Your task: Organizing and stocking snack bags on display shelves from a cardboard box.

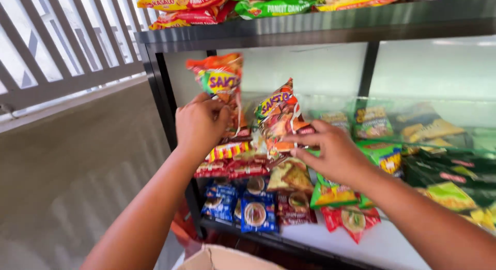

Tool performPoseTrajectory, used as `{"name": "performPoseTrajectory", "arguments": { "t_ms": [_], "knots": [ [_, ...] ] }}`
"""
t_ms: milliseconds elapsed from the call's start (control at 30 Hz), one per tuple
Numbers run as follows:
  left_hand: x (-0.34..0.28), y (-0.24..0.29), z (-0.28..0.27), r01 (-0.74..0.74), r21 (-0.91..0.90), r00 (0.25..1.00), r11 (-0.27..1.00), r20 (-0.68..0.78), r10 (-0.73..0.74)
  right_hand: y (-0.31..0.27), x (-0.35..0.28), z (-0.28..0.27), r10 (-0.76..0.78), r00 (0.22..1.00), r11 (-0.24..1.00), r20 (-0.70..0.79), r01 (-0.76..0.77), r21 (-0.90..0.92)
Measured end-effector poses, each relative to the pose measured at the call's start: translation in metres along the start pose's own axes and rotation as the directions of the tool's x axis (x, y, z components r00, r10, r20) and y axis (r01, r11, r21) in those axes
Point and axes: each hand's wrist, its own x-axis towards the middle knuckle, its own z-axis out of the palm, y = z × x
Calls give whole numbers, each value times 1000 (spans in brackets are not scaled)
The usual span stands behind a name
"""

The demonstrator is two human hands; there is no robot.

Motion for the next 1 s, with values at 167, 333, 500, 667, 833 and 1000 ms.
{"name": "performPoseTrajectory", "arguments": {
  "t_ms": [167, 333, 500, 667, 833, 1000],
  "knots": [
    [-93, 27, -70, 144, -290, 989, 946, 34, -141, -66, -98, 15, 147, 988, 982, -46, -140, 131],
    [-244, 55, -74, 470, -399, 878, 788, 308, -367, -101, -208, 61, 303, 950, 917, 77, -312, 247],
    [-388, 93, -40, 765, -261, 605, 589, 603, -519, -94, -312, 139, 195, 981, 939, 1, -187, 288],
    [-485, 132, -15, 771, -190, 550, 608, 679, -486, -96, -396, 212, 505, 789, 775, 350, -593, 220],
    [-553, 154, -11, 779, -128, 376, 614, 879, -294, -100, -464, 246, 533, 660, 734, 529, -672, 98],
    [-573, 164, 0, 663, 198, -112, 722, 980, -167, -96, -466, 250, 505, 476, 766, 720, -631, -120]
  ]
}}
